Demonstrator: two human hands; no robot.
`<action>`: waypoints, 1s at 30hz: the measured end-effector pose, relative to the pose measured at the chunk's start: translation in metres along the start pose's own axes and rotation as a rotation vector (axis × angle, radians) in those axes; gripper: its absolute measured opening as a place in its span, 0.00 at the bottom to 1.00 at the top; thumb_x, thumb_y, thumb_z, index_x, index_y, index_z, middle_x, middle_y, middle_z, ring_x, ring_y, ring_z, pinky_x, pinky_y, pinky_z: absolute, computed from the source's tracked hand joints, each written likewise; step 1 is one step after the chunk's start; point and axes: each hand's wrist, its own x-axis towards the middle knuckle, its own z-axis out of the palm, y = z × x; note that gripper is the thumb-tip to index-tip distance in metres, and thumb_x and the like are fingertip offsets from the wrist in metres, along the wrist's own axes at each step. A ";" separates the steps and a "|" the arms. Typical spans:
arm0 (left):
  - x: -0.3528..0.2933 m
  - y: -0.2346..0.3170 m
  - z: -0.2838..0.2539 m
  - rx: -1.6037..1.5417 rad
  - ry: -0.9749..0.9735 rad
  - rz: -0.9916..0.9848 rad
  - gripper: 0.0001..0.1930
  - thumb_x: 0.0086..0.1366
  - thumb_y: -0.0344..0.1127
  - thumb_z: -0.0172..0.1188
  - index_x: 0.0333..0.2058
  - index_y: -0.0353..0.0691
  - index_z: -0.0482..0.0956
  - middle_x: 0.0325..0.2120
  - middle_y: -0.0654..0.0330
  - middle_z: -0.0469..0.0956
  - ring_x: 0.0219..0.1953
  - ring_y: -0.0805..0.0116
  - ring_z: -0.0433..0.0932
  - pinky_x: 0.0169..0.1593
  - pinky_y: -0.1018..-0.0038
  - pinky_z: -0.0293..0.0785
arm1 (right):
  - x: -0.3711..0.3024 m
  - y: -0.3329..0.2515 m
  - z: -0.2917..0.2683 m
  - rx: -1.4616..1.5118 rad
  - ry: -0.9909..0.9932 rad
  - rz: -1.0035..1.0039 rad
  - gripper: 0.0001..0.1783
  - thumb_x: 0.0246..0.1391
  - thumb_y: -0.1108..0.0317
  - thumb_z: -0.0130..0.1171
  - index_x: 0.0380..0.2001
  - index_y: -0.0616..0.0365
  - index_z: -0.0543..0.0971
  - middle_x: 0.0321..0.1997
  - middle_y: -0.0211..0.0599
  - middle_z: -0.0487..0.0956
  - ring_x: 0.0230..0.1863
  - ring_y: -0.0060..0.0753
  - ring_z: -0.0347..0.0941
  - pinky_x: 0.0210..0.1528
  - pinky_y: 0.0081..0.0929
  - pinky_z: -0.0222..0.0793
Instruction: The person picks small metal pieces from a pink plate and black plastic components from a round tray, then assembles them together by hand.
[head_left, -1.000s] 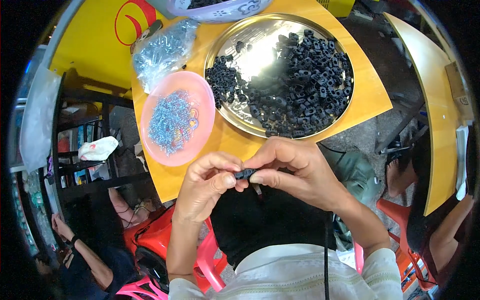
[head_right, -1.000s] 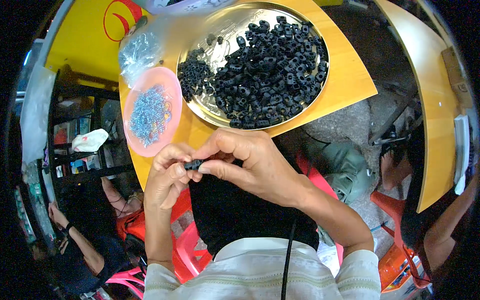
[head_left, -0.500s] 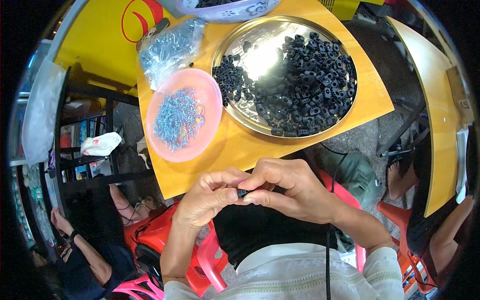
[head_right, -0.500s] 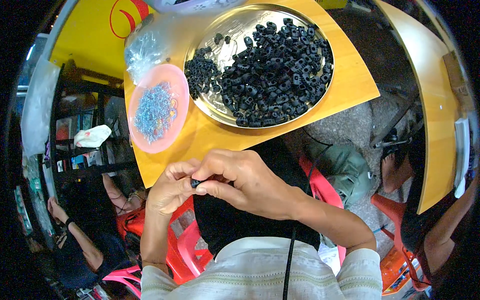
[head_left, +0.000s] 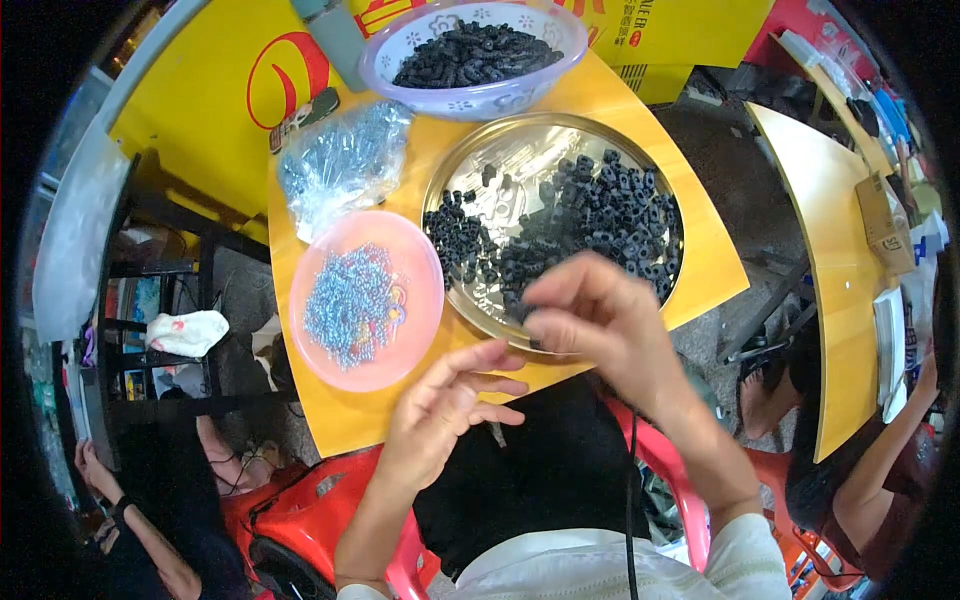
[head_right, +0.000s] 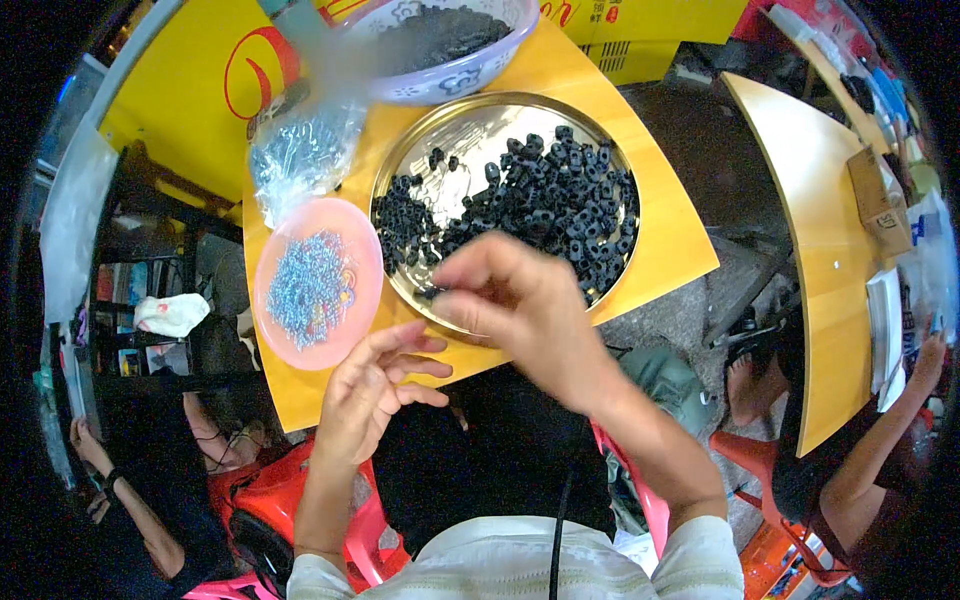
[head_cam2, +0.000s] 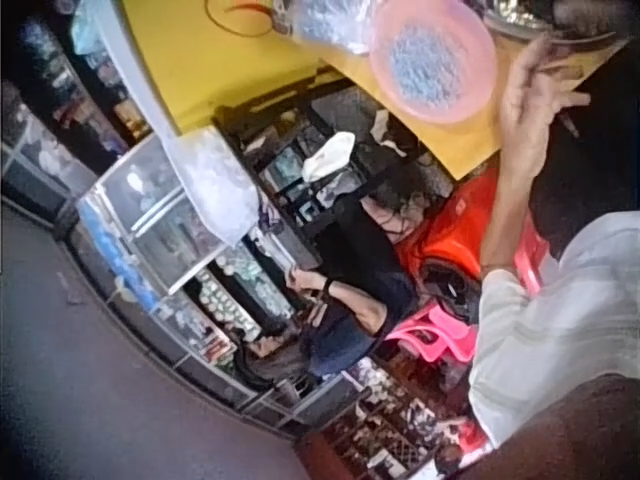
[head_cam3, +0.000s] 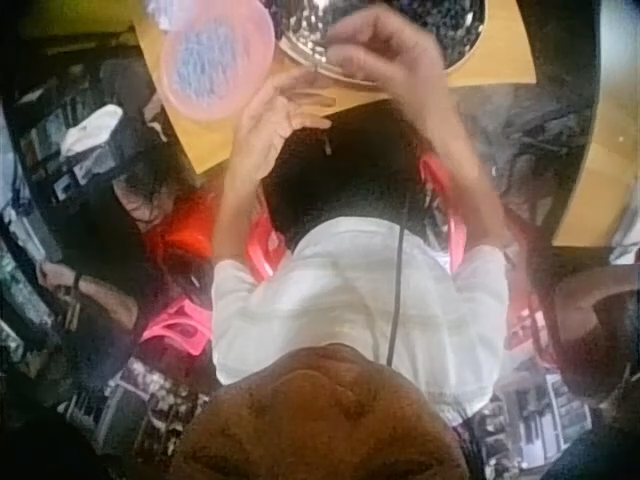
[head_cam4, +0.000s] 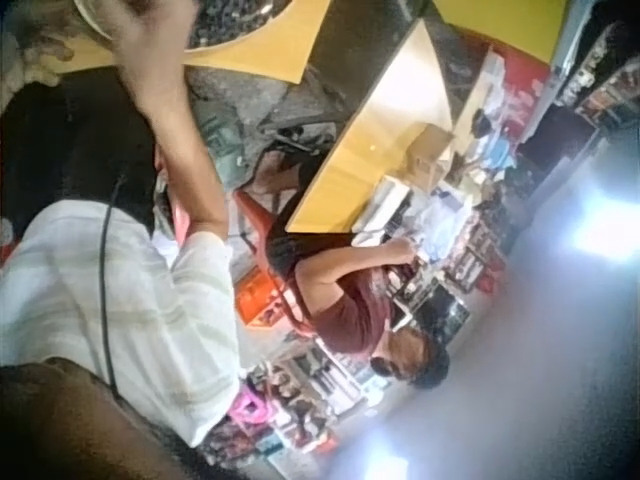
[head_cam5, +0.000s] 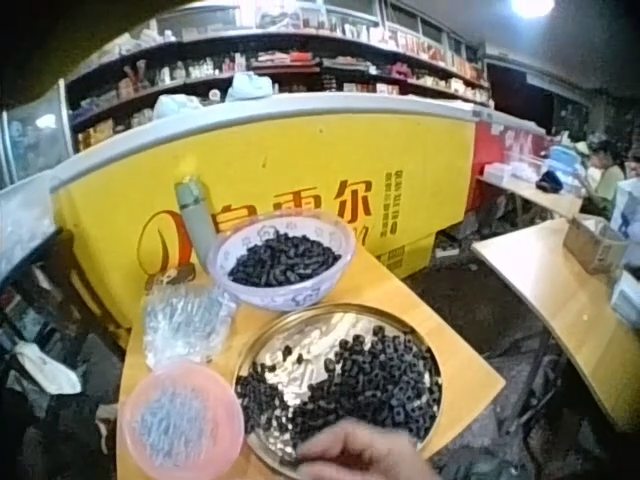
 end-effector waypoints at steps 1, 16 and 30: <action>0.001 -0.004 -0.005 0.197 -0.004 0.071 0.20 0.65 0.33 0.53 0.54 0.30 0.65 0.50 0.51 0.69 0.49 0.62 0.73 0.48 0.65 0.74 | 0.020 -0.001 -0.011 -0.126 0.032 -0.087 0.07 0.49 0.72 0.63 0.31 0.63 0.77 0.26 0.26 0.76 0.28 0.13 0.71 0.30 0.14 0.68; 0.021 -0.030 -0.030 0.950 0.113 0.348 0.07 0.58 0.24 0.59 0.36 0.33 0.80 0.29 0.54 0.79 0.31 0.66 0.79 0.35 0.76 0.74 | 0.170 -0.017 -0.053 -0.979 0.148 -0.418 0.09 0.50 0.64 0.57 0.31 0.57 0.81 0.27 0.45 0.79 0.30 0.41 0.77 0.35 0.32 0.71; 0.018 -0.034 -0.030 0.956 0.131 0.425 0.08 0.58 0.24 0.58 0.37 0.33 0.79 0.30 0.54 0.79 0.32 0.64 0.79 0.35 0.75 0.73 | 0.123 0.020 -0.050 -1.207 0.089 -0.267 0.08 0.45 0.67 0.59 0.30 0.57 0.77 0.34 0.43 0.76 0.36 0.51 0.73 0.40 0.40 0.67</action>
